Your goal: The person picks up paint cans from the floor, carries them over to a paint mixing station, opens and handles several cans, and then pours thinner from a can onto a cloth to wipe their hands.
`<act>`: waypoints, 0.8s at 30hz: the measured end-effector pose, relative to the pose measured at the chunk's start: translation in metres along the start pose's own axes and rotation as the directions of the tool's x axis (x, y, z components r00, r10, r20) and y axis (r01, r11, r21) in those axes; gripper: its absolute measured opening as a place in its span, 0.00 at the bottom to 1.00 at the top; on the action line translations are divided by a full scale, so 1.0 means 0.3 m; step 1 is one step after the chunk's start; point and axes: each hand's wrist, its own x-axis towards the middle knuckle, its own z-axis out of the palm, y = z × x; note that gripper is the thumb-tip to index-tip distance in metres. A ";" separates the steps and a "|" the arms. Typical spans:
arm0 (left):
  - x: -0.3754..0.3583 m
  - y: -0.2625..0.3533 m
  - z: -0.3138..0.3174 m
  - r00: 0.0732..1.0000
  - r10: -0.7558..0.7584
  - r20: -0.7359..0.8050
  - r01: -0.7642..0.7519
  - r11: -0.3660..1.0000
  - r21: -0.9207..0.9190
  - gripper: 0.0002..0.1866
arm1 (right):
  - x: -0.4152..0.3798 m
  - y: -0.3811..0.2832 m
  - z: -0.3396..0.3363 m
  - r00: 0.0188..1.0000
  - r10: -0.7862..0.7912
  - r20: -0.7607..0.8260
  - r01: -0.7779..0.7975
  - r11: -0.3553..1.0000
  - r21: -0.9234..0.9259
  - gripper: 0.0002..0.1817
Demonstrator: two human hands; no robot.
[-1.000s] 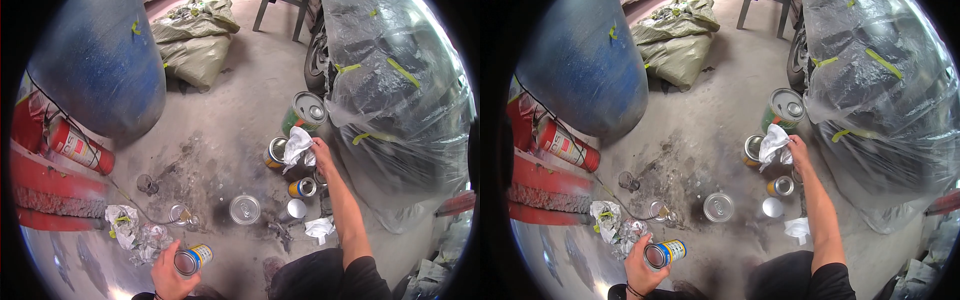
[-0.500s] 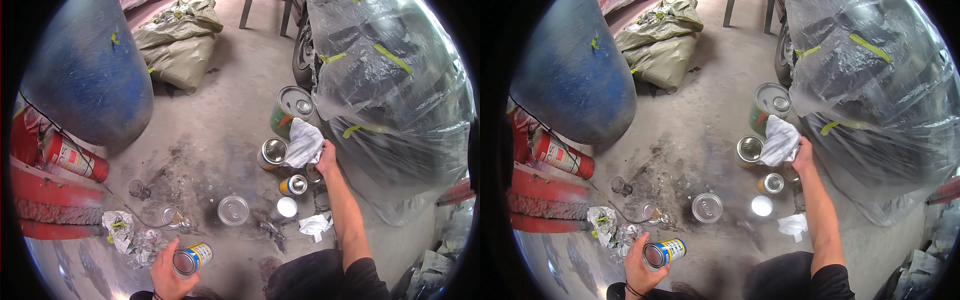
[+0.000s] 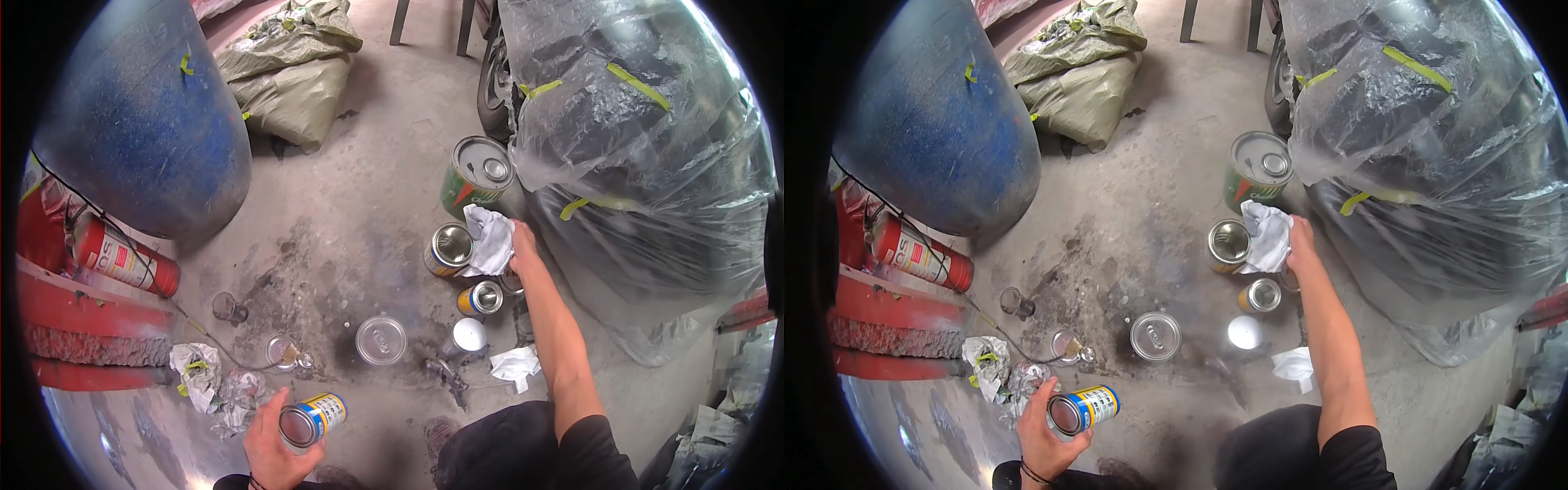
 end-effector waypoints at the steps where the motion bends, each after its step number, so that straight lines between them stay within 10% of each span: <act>1: -0.002 0.000 0.000 1.000 -0.003 0.003 0.003 1.000 0.006 0.52 | 0.000 -0.009 0.008 0.990 -0.136 -0.024 0.128 0.966 -0.226 0.16; 5: -0.016 -0.008 -0.008 0.999 -0.031 0.012 0.031 0.999 0.021 0.52 | -0.022 -0.035 0.011 0.825 -0.546 0.148 0.381 0.343 -0.859 0.17; 9: -0.033 -0.043 -0.008 0.999 -0.033 -0.011 0.033 0.999 0.008 0.52 | 0.059 0.033 -0.019 0.914 -0.299 0.275 0.347 0.225 -0.910 0.18; 12: -0.047 -0.060 -0.019 0.997 -0.057 -0.042 0.058 0.998 0.001 0.52 | 0.025 0.009 0.013 0.733 -0.543 0.410 0.596 0.221 -0.772 0.21; 15: -0.049 -0.076 -0.039 0.994 -0.107 -0.003 0.107 0.994 -0.010 0.52 | -0.048 -0.120 0.040 0.796 -0.008 0.605 0.488 0.600 -0.634 0.27; 18: -0.045 -0.074 -0.047 0.995 -0.100 0.009 0.100 0.995 -0.004 0.52 | -0.123 -0.157 0.047 0.730 0.193 0.656 0.583 0.324 -0.745 0.34; 24: -0.052 -0.065 -0.030 0.995 -0.095 0.014 0.096 0.991 -0.096 0.52 | -0.193 0.001 0.085 0.829 0.047 0.557 0.554 -0.209 -0.806 0.29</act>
